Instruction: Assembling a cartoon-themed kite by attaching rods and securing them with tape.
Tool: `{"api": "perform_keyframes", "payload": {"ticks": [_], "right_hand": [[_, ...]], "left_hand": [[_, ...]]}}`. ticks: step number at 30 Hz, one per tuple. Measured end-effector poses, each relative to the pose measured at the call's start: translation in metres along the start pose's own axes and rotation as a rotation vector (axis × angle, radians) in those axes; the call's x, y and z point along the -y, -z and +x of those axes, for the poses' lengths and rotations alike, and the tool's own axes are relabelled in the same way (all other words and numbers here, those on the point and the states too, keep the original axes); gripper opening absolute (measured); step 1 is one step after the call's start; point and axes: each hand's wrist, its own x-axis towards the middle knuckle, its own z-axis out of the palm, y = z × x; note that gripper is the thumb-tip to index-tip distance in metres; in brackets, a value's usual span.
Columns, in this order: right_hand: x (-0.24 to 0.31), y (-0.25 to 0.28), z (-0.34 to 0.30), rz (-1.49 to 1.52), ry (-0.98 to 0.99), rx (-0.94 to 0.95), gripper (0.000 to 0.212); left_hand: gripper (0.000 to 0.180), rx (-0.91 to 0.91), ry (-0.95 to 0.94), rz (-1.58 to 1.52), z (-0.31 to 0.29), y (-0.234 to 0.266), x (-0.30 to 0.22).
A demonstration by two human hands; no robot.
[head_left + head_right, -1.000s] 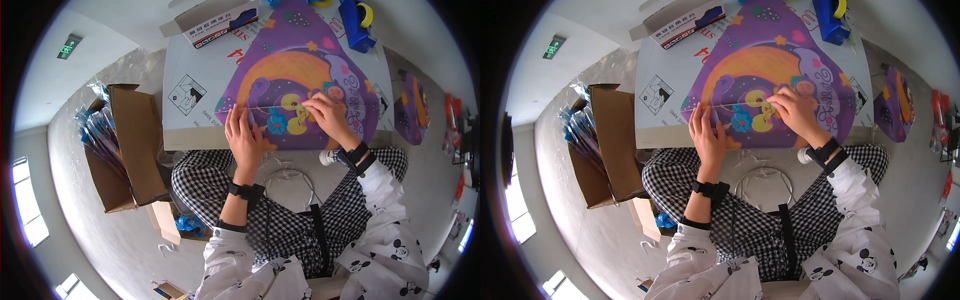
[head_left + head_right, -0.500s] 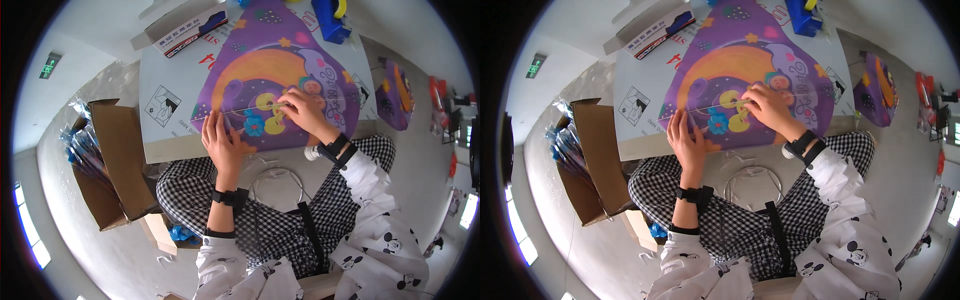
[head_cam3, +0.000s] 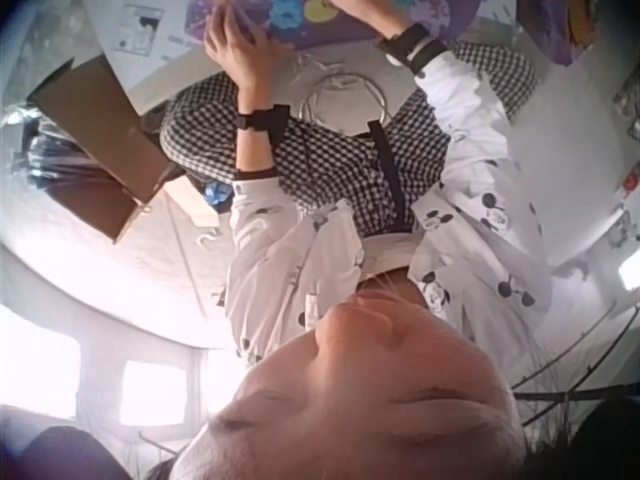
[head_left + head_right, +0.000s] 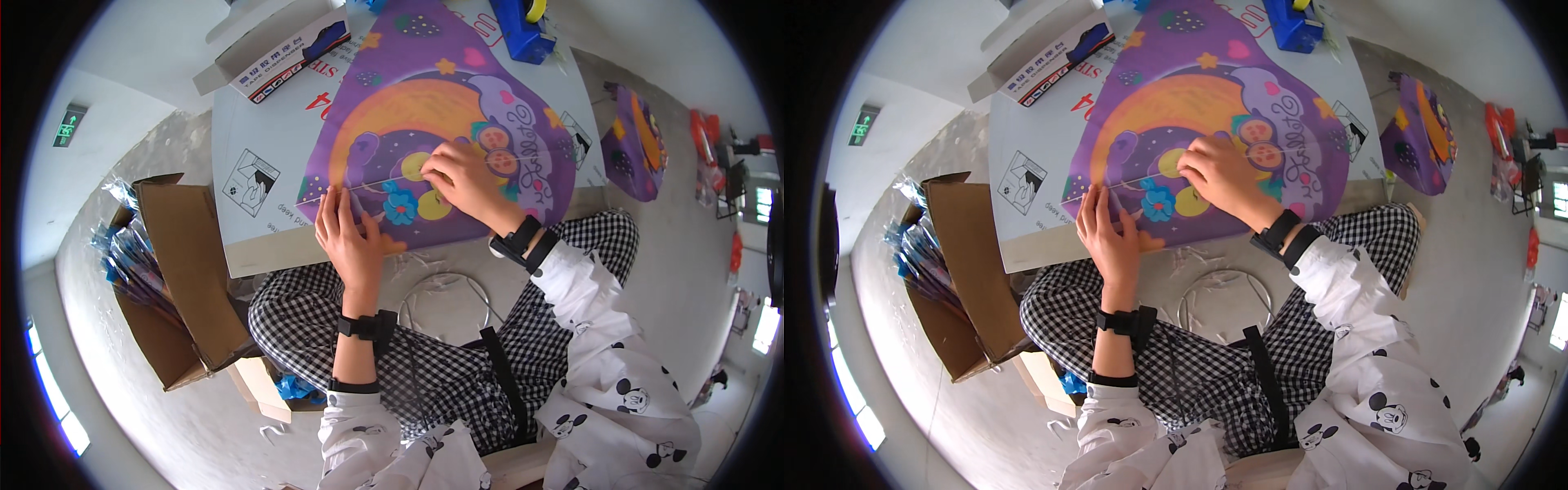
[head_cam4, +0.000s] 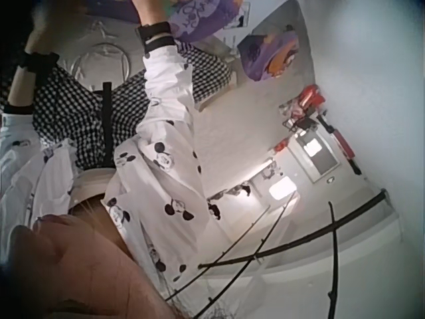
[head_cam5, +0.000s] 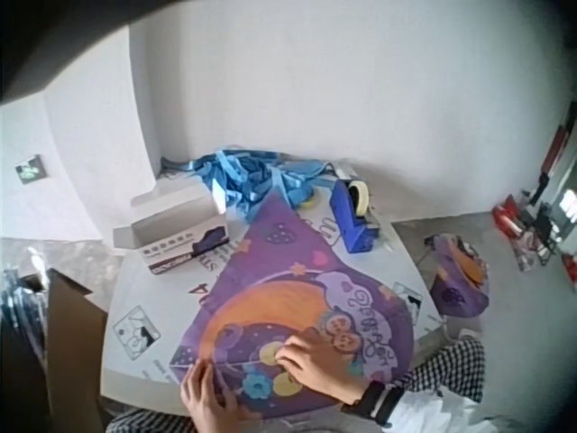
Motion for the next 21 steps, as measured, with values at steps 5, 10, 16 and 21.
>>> {"api": "perform_keyframes", "payload": {"ticks": [5, 10, 16, 21], "right_hand": [[0.011, -0.002, 0.005, -0.026, -0.09, -0.022, 0.012], [-0.004, 0.004, 0.002, -0.157, -0.02, 0.011, 0.011], [0.002, 0.006, 0.006, -0.137, 0.037, 0.055, 0.008], [0.007, 0.0, 0.008, -0.125, 0.034, 0.043, 0.009]], "left_hand": [[0.045, 0.004, 0.008, -0.003, -0.001, 0.0, 0.002], [0.046, 0.003, 0.008, 0.004, -0.001, 0.001, 0.001], [0.046, 0.0, 0.013, -0.006, -0.001, 0.001, 0.004], [0.046, 0.005, 0.013, -0.005, 0.0, 0.002, 0.001]]}}
